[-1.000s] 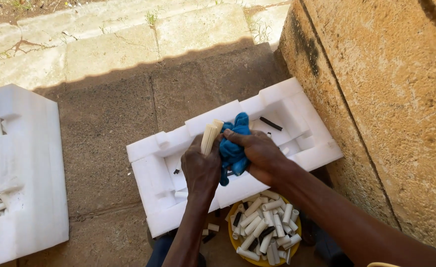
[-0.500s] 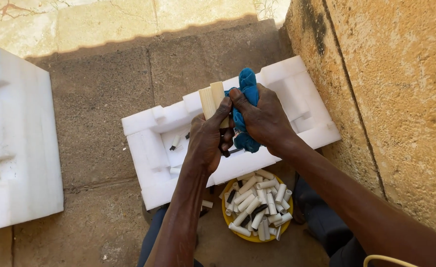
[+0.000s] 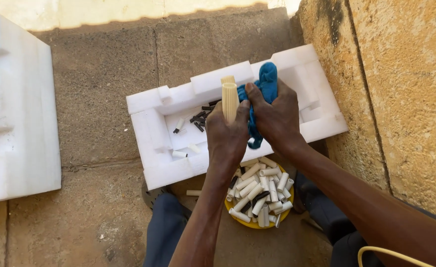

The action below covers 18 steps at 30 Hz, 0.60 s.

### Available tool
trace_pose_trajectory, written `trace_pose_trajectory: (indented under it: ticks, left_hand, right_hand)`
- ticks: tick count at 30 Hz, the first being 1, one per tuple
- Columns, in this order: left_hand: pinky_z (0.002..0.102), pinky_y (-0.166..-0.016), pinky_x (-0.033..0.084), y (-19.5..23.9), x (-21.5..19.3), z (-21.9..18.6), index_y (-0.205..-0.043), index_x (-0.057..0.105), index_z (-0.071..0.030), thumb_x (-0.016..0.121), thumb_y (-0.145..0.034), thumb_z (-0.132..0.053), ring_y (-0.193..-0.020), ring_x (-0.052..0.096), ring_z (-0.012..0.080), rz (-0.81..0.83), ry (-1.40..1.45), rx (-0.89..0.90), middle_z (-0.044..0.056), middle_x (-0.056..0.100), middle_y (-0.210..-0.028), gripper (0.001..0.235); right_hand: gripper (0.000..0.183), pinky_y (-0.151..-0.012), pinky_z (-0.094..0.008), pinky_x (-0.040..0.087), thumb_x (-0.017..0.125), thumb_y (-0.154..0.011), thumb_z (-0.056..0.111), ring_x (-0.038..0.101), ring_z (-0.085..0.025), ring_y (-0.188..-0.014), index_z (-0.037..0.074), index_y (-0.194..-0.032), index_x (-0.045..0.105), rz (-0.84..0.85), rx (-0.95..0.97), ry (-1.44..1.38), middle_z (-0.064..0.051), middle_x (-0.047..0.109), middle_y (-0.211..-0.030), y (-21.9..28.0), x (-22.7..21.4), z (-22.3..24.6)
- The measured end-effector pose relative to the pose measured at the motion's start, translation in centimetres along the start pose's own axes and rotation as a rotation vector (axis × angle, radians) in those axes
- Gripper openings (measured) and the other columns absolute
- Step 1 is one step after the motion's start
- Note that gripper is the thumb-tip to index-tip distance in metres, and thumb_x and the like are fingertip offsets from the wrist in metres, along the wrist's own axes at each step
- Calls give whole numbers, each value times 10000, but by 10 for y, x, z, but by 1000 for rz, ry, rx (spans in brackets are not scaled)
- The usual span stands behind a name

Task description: The person sits on the ground and wipes small white and black plastic pipe fittings with a blue cloth. They pick up the fittings from a white styrofoam box and a yellow bowl, clean them individually, and place them back into the containers.

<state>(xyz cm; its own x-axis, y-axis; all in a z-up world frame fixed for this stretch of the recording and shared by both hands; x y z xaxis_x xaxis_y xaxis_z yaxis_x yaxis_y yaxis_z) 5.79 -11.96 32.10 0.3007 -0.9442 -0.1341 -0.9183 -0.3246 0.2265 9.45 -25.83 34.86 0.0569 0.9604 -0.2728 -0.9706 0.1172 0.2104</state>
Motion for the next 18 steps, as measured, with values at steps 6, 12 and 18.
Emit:
trace_pose_trajectory:
  ticks: [6,12,18]
  left_hand:
    - [265,-415,508,-16,8,21,-1075,620,39,618,-913,-175,-429,574,128,117,108,-138,111,596,-615,268]
    - [216,-339,435,-11,8,-6,-1114,648,61,684,-907,-132,-408,522,85,197,345,-259,136,613,-629,285]
    - [300,-594,476,-32,-3,14,-1089,713,-30,696,-921,-218,-659,587,151,-48,172,-243,111,626,-786,253]
  right_hand:
    - [298,-589,-282,501,733,-1024,309,564,-110,-575,166,-819,572,22,-356,205,32,487,-614,-11,4,23]
    - [80,-542,-226,530,769,-958,211,589,-67,-544,137,-974,743,-55,5,-186,28,588,-611,-19,-22,34]
    - [428,-536,-254,549,829,-945,424,621,-96,-532,115,-734,621,-25,189,-198,-7,529,-573,-17,-53,-2]
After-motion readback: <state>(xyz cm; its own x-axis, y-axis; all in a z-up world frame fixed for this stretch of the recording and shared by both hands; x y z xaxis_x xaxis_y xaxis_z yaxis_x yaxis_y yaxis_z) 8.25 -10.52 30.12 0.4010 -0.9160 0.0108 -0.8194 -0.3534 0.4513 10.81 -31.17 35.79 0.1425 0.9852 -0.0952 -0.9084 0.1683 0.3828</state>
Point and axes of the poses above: each hand's wrist, its own y-axis away from the middle knuckle, its own x-axis out of the palm, z = x × y, the point moved 10 cm from there along -y, towards the middle knuckle
